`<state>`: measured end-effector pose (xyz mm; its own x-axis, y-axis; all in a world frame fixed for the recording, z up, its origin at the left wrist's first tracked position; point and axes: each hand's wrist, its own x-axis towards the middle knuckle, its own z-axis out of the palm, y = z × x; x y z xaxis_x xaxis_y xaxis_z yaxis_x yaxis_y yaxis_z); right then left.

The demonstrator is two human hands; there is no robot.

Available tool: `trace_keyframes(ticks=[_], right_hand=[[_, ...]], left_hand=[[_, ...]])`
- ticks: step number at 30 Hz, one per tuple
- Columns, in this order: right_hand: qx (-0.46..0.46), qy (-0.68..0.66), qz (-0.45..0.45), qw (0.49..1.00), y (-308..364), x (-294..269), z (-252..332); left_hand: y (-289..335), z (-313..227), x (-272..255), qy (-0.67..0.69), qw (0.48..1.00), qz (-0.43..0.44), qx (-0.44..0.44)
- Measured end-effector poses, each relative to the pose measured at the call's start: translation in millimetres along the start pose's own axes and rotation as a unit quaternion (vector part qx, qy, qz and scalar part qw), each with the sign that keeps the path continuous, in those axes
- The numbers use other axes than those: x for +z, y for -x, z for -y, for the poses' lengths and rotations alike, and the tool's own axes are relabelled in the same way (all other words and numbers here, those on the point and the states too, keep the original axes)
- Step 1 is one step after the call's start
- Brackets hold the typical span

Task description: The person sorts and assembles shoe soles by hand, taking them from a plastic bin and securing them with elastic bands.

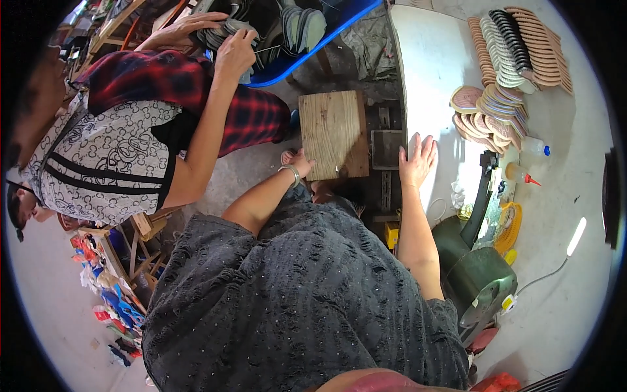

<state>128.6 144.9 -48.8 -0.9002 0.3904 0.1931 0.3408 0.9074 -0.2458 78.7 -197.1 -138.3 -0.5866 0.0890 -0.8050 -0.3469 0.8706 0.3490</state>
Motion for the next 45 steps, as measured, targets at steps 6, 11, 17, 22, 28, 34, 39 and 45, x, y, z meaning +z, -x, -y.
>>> trace_keyframes(ticks=[6,11,17,22,28,34,39,45], right_hand=[[0.005,0.001,0.005,1.000,3,-2,-5],[0.007,0.005,0.012,1.000,1,-2,-5],[0.009,0.009,0.018,1.000,1,-5,0],[0.009,0.024,0.017,1.000,4,-2,-3],[0.010,0.020,0.015,1.000,5,-2,-4],[0.013,0.017,0.020,1.000,4,-1,-1],[0.006,0.011,0.006,1.000,6,4,-6],[0.013,-0.009,0.007,1.000,5,-5,-4]], left_hand=[[1,-8,7,-0.058,0.996,0.043,0.054],[-1,-3,6,-0.055,0.996,0.050,0.056],[-4,14,4,-0.039,0.997,0.042,0.057],[6,6,-3,-0.059,0.997,0.029,0.047],[7,6,-1,-0.059,0.997,0.027,0.042],[3,16,2,-0.034,0.998,0.018,0.044],[8,10,1,-0.018,0.999,0.001,0.040],[6,13,1,-0.044,0.997,0.010,0.056]])
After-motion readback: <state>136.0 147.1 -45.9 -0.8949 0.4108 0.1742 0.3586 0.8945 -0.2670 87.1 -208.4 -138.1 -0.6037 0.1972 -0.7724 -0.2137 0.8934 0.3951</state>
